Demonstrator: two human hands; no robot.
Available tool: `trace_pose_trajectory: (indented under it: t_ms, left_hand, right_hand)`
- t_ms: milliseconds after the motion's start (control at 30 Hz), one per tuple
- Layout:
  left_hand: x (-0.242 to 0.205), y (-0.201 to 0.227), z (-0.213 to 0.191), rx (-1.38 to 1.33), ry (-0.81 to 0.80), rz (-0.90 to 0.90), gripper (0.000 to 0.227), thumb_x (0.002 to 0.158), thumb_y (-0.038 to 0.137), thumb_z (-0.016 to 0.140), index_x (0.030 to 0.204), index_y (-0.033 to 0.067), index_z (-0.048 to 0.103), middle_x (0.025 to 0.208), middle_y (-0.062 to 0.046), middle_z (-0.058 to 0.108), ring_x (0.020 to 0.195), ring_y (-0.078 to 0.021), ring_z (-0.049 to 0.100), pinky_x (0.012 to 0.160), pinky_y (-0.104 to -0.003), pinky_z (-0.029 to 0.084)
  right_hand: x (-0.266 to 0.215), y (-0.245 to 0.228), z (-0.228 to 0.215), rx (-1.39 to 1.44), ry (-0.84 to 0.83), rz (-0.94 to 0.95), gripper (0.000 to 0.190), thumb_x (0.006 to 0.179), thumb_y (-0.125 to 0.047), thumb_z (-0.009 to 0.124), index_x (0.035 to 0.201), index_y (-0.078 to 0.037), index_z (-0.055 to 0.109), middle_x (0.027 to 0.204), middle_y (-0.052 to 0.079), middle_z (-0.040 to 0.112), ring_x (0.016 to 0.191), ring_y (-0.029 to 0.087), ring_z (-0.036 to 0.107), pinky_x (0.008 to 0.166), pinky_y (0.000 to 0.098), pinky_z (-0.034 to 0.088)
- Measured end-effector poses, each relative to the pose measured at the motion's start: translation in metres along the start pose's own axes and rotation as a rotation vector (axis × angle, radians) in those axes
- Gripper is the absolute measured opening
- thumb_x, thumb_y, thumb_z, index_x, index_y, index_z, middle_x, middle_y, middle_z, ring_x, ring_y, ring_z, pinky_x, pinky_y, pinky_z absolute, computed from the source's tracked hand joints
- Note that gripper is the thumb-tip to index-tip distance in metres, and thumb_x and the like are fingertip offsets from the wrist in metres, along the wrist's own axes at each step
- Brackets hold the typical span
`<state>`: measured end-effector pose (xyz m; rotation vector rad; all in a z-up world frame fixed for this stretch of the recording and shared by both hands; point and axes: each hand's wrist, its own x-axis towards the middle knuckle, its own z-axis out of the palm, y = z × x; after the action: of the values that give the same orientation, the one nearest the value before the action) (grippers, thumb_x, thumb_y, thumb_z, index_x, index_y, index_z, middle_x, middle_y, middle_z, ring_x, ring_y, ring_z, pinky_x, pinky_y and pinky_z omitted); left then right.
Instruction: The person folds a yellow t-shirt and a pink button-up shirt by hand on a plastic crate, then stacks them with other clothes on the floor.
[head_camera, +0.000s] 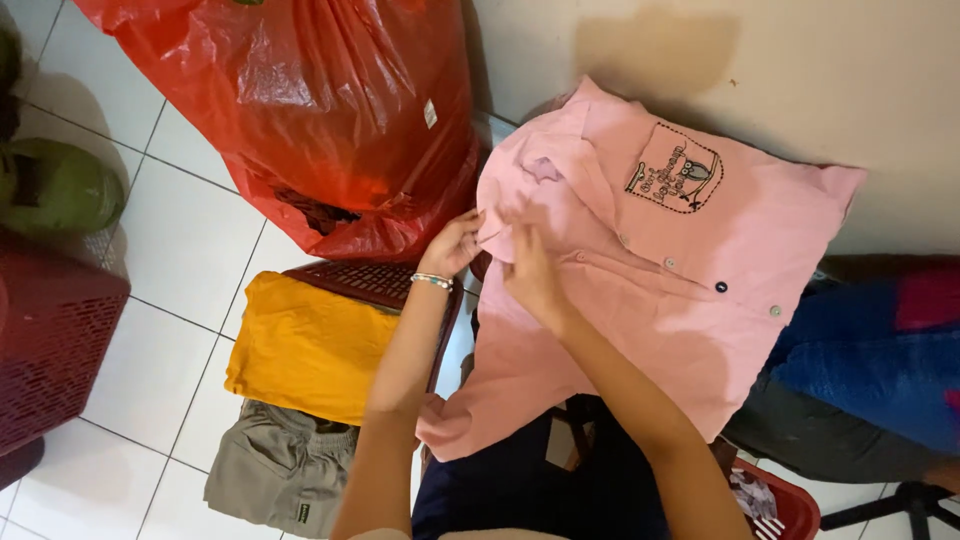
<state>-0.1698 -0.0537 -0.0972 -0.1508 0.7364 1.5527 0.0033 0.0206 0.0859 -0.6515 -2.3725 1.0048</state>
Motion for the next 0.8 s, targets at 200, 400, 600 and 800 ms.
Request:
trace_pose_trajectory:
  t_ms: [200, 400, 600, 800]
  left_hand:
    - [0.002, -0.013, 0.009, -0.085, -0.114, 0.005, 0.043, 0.096, 0.008, 0.047, 0.139, 0.0030, 0.050, 0.123, -0.021, 0.070, 0.107, -0.0300, 0.070, 0.091, -0.041, 0.056]
    - [0.010, -0.027, 0.026, 0.460, 0.263, 0.498, 0.053, 0.100, 0.025, 0.067, 0.144, 0.0043, 0.047, 0.123, -0.007, 0.059, 0.114, -0.0227, 0.053, 0.098, -0.034, 0.047]
    - [-0.008, -0.026, 0.037, 1.495, 0.659, 0.782, 0.026, 0.084, 0.028, 0.083, 0.099, 0.0070, 0.078, 0.100, -0.018, 0.067, 0.098, -0.0337, 0.057, 0.088, -0.040, 0.042]
    - [-0.034, -0.013, 0.076, 1.107, 0.489, 0.773, 0.017, 0.096, 0.016, 0.070, 0.101, -0.0001, 0.070, 0.088, -0.012, 0.063, 0.076, -0.0256, 0.060, 0.073, -0.033, 0.049]
  right_hand:
    - [-0.013, 0.021, -0.009, -0.090, -0.077, -0.022, 0.038, 0.080, 0.003, 0.070, 0.114, -0.014, 0.074, 0.097, 0.007, 0.061, 0.087, 0.026, 0.066, 0.077, 0.0372, 0.056]
    - [-0.017, 0.031, -0.014, -0.043, -0.285, -0.260, 0.017, 0.079, -0.001, 0.072, 0.092, -0.010, 0.075, 0.097, 0.006, 0.064, 0.101, 0.023, 0.067, 0.081, 0.0355, 0.055]
    - [0.047, 0.081, -0.030, -0.097, -0.116, -0.096, 0.026, 0.094, -0.012, 0.070, 0.119, -0.008, 0.070, 0.129, 0.015, 0.064, 0.123, 0.036, 0.058, 0.107, 0.0451, 0.045]
    - [0.133, 0.126, -0.030, -0.470, -0.113, -0.166, 0.046, 0.077, -0.019, 0.078, 0.122, -0.011, 0.067, 0.127, 0.013, 0.064, 0.127, 0.038, 0.053, 0.103, 0.0559, 0.037]
